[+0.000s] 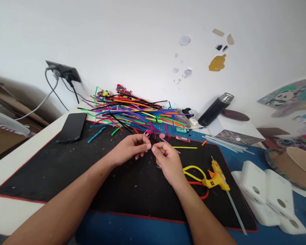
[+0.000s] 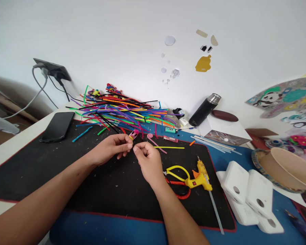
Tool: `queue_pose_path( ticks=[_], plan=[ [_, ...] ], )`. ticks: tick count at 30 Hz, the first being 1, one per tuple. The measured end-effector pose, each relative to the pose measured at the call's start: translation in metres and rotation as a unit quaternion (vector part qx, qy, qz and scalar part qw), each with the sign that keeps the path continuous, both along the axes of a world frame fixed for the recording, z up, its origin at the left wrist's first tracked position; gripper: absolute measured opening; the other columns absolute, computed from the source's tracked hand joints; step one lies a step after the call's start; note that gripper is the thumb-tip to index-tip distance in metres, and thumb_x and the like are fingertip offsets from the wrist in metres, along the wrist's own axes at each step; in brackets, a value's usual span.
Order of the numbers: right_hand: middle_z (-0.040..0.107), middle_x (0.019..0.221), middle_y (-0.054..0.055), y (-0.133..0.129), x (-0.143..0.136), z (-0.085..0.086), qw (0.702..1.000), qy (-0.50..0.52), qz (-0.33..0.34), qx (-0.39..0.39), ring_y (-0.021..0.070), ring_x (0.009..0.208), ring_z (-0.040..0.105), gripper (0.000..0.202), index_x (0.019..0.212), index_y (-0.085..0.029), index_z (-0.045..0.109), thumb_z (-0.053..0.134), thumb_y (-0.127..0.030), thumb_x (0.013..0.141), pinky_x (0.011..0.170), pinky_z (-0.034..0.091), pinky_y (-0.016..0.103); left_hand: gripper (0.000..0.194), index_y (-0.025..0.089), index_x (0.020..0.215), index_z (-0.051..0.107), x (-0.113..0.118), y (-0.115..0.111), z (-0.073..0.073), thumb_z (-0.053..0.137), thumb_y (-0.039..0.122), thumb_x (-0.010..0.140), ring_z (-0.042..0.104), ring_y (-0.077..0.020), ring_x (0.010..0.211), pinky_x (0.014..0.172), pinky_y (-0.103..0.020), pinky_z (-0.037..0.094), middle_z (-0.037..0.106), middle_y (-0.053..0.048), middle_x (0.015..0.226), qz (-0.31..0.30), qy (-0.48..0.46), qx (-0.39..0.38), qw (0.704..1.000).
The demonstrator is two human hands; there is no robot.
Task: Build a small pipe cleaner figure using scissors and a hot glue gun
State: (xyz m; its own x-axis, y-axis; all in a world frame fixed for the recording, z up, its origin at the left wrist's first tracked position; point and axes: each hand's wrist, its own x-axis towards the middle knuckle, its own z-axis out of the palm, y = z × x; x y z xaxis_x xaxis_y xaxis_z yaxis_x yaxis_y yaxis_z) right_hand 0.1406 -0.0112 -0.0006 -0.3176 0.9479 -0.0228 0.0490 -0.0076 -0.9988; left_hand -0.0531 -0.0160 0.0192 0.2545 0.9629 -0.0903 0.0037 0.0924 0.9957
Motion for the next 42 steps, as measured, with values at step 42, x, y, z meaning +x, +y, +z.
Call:
queue_pose_path(
  ticks=[42],
  plan=[
    [0.041,0.050,-0.011,-0.007,-0.006,0.015,0.983,0.146,0.026,-0.111,0.0058,0.042,0.031,0.030,0.082,-0.019,0.067,0.084,-0.044,0.082,0.044,0.020,0.023,0.048,0.014,0.113,0.075,-0.005,0.001,-0.009,0.090,0.045,0.080,0.057,-0.0112,0.058,0.044,-0.018,0.040,0.063,0.001,0.070,-0.027,-0.151,-0.032,0.988]
  ],
)
